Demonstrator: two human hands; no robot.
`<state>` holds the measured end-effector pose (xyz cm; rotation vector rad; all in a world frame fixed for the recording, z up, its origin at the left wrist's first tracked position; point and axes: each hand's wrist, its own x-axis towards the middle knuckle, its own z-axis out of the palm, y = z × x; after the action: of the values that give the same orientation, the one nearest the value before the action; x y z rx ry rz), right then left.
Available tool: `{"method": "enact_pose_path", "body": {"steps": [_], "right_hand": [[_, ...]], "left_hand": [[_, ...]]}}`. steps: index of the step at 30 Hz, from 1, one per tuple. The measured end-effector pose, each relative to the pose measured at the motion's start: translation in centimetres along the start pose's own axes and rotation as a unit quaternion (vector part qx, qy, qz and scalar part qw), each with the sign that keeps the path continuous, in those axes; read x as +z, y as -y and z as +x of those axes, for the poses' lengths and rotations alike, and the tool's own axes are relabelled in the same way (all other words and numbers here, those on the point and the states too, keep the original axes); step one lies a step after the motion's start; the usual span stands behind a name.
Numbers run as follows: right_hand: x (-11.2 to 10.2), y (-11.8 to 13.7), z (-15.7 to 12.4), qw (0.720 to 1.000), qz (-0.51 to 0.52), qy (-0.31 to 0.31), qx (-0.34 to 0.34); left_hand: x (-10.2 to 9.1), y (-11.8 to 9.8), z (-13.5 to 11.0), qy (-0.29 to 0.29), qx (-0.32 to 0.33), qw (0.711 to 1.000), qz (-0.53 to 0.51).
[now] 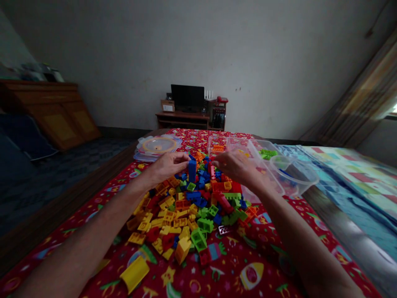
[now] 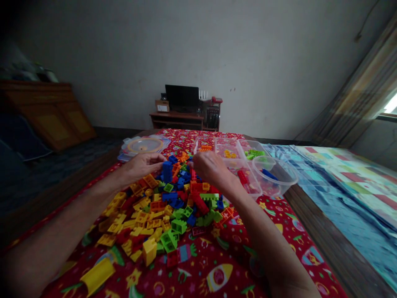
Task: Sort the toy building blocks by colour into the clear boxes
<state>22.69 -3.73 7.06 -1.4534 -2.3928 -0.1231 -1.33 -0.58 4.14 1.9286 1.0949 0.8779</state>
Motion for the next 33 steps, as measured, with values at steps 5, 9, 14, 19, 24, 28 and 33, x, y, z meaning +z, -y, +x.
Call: {"method": "enact_pose_path", "body": {"steps": [5, 9, 14, 19, 24, 28, 33], "right_hand": [[1.3, 1.8, -0.4, 0.989, 0.128, 0.025, -0.069], [1.5, 1.7, -0.1, 0.977, 0.201, 0.0, -0.077], [0.9, 1.9, 0.0, 0.982, 0.18, -0.024, -0.047], [0.5, 1.2, -0.1, 0.991, 0.131, -0.031, -0.025], [-1.0, -1.4, -0.2, 0.995, 0.04, -0.089, 0.034], [-2.6, -4.6, -0.7, 0.984, -0.022, -0.136, 0.109], [-4.2, -8.6, -1.8, 0.965, -0.091, -0.118, 0.214]], "left_hand": [[0.4, -1.3, -0.7, -0.015, -0.02, 0.996, -0.083], [0.9, -2.1, -0.9, -0.029, -0.037, 0.99, -0.135], [0.5, -1.8, -0.7, -0.021, -0.019, 0.993, -0.113], [-1.1, 0.6, 0.3, -0.073, 0.04, 0.991, 0.109], [-1.3, 2.6, 0.9, -0.083, 0.095, 0.933, 0.338], [-0.8, 3.7, 1.1, -0.052, 0.115, 0.919, 0.374], [-0.5, 4.9, 1.3, -0.043, 0.162, 0.899, 0.404]]}}
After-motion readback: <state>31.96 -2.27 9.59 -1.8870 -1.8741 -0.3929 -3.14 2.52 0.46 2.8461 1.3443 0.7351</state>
